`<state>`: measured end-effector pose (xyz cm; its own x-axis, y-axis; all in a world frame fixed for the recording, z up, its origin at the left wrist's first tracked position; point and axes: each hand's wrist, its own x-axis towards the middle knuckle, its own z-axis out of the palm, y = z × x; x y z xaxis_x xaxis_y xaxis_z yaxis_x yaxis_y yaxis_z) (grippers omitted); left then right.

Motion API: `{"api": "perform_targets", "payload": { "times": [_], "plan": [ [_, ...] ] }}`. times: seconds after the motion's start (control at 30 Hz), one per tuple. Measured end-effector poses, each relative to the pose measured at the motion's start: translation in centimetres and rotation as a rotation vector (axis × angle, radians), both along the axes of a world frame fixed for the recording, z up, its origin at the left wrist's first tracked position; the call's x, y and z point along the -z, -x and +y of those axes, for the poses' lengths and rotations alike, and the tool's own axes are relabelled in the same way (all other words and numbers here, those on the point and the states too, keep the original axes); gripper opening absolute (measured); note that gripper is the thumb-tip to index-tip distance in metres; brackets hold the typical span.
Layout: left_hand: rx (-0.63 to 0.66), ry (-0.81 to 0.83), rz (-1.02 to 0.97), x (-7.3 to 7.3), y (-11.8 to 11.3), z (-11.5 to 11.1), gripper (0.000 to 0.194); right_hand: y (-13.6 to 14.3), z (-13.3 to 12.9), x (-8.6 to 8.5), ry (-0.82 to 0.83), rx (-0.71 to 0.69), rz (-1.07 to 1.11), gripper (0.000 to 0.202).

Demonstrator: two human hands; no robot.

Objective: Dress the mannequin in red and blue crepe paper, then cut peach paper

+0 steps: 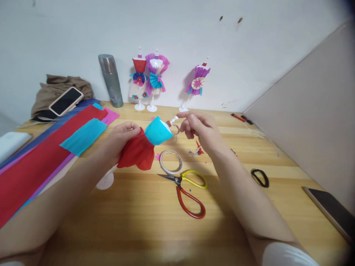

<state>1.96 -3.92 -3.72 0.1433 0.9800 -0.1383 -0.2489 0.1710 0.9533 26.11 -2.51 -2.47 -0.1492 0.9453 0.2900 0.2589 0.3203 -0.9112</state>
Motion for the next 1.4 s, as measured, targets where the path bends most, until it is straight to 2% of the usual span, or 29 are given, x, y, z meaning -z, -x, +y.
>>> {"api": "perform_targets", "payload": {
  "times": [0.1, 0.23, 0.33, 0.43, 0.57, 0.7, 0.77, 0.8, 0.87, 0.93, 1.0, 1.1, 1.2, 1.4],
  "plan": [
    [0.025, 0.003, 0.000, 0.0, -0.6, -0.7, 0.024, 1.3, -0.7, -0.7, 0.021, -0.075, 0.117, 0.029],
    [0.043, -0.016, 0.029, -0.2, -0.9, -1.3, 0.026, 1.8, -1.1, -1.0, 0.040, -0.083, 0.145, 0.021],
    [-0.010, -0.135, 0.113, -0.7, -0.9, -1.8, 0.024, 1.4, -1.0, -1.4, 0.012, -0.098, 0.155, 0.020],
    [-0.134, -0.421, 0.323, -1.1, -1.0, -2.6, 0.017, 1.0, -0.9, -2.1, -0.057, -0.082, 0.151, 0.018],
    [-0.278, -0.926, 0.685, -1.2, -1.3, -3.8, 0.009, 0.7, -1.1, -2.8, -0.126, -0.053, 0.115, 0.017],
    [-0.296, -1.389, 1.019, -0.3, -1.6, -4.5, 0.010, 0.4, -1.4, -2.9, -0.147, -0.040, 0.082, 0.020],
    [-0.297, -1.484, 1.141, 0.1, -1.8, -4.7, 0.019, 0.1, -1.5, -2.8, -0.138, -0.030, 0.064, 0.021],
    [-0.285, -1.468, 1.168, 0.1, -1.8, -4.8, 0.023, 0.0, -1.6, -2.8, -0.132, -0.020, 0.055, 0.021],
    [-0.214, -1.331, 1.143, -0.1, -1.9, -5.2, 0.025, -0.3, -1.7, -2.9, -0.123, 0.001, 0.038, 0.021],
    [-0.125, -1.159, 1.047, -0.8, -1.8, -5.7, 0.023, -0.6, -1.7, -3.0, -0.115, 0.011, 0.017, 0.021],
    [-0.082, -1.072, 0.941, -1.6, -1.6, -6.1, 0.020, -0.8, -1.6, -3.2, -0.107, 0.001, -0.004, 0.021],
    [-0.187, -1.033, 0.832, -2.6, -1.2, -6.3, 0.007, -1.0, -1.5, -3.2, -0.096, -0.013, -0.018, 0.021],
    [-0.271, -0.874, 0.832, -2.8, -0.9, -5.5, 0.009, -0.8, -1.3, -3.0, -0.087, -0.015, -0.009, 0.018],
    [-0.031, -0.677, 0.991, -2.5, -1.4, -4.9, 0.028, -0.1, -1.5, -2.6, -0.124, -0.036, 0.015, 0.011]
  ]
}}
